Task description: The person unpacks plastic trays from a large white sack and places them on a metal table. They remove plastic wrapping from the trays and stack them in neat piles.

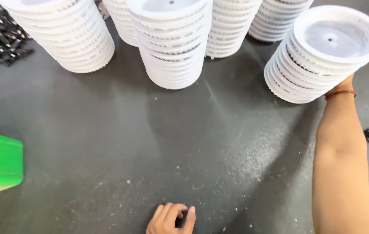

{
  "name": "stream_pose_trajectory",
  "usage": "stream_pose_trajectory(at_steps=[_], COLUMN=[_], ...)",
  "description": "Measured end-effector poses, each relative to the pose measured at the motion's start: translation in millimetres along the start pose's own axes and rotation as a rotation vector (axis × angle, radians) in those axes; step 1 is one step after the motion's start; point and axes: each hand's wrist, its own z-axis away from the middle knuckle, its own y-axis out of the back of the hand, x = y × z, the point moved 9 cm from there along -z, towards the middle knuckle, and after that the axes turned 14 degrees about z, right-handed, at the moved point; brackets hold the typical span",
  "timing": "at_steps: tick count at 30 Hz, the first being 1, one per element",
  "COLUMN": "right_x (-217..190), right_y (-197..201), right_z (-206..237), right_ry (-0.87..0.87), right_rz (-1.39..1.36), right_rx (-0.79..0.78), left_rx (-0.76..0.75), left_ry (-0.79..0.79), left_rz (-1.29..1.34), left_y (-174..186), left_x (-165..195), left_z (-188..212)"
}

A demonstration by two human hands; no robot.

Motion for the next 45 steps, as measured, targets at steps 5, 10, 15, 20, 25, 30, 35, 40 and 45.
stream_pose_trajectory(at_steps=[5,10,15,20,25,30,35,40,45], right_x=[16.7,56.5,93.7,135.4,186.1,202.7,198.8,180.5,190.6], right_y=[-12.2,-64.3,-123.7,-207.7,-307.2,-400.9,-455.6,-485.8,-501.6], right_z=[24.8,75.6,124.0,166.5,188.4,164.0,124.2,94.4,85.1], right_ry=[-0.089,-0.234,-0.271,-0.224,-0.246,-0.141,-0.091,-0.148,-0.298], right_rz=[-0.009,-0.145,-0.081,-0.176,-0.131,0.014,0.082,0.221,0.215], right_rx=[-0.047,0.076,0.220,0.242,0.316,0.322,0.415,0.506,0.559], left_rx=[0.037,0.050,0.049,0.041,0.050,0.060,0.039,0.021,0.025], left_ry=[-0.051,-0.177,-0.243,-0.247,-0.273,-0.294,-0.294,-0.281,-0.330], left_rz=[-0.054,-0.011,0.024,0.043,0.075,0.075,0.056,0.073,0.075], left_y=[3.1,10.3,16.2,16.4,17.9,19.1,16.2,15.2,15.9], left_x=[9.3,31.6,44.1,39.9,38.0,37.6,35.8,33.7,34.8], left_z=[3.1,5.1,5.7,6.9,8.8,8.8,8.8,7.9,8.6])
